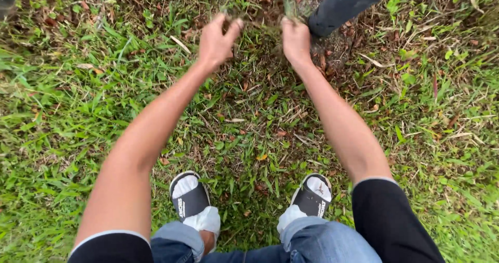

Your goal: Pulling grass and weeds by hand from the ground around plants and a stone structure.

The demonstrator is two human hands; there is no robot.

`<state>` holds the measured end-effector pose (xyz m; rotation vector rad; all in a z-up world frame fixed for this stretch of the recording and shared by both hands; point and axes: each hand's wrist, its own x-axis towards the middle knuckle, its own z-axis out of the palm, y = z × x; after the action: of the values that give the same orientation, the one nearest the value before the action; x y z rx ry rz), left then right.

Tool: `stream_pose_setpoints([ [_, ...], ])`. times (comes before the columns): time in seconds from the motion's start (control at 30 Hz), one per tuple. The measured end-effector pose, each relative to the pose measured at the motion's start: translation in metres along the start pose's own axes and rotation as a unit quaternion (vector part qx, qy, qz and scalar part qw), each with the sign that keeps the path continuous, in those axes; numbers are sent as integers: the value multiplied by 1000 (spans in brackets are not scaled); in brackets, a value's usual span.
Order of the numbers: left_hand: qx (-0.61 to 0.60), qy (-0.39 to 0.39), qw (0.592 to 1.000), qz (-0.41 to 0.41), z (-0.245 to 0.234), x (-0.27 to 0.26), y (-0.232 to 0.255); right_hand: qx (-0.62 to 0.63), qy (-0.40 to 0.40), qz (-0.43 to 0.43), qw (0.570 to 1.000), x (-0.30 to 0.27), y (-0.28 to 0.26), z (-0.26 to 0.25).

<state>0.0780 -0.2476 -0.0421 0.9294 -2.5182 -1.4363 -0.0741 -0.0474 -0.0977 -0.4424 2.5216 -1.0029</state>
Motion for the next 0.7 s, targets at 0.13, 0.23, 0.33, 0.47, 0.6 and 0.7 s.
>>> stream_pose_setpoints([
  [0.13,47,-8,990,135,37,-3,9,229,15,19,973,-24,-17,-23],
  [0.23,127,-1,964,235,61,5,17,232,28,9,972,-14,-37,-30],
  [0.33,116,-79,980,139,76,18,17,132,104,-60,984,28,-42,-19],
  [0.47,-47,-81,995,23,56,17,39,-41,241,-248,937,81,-42,-2],
  [0.6,-29,-19,993,117,18,14,37,-85,132,-212,965,118,-28,10],
  [0.7,6,1,995,102,-8,28,17,-154,70,-150,974,123,-40,6],
])
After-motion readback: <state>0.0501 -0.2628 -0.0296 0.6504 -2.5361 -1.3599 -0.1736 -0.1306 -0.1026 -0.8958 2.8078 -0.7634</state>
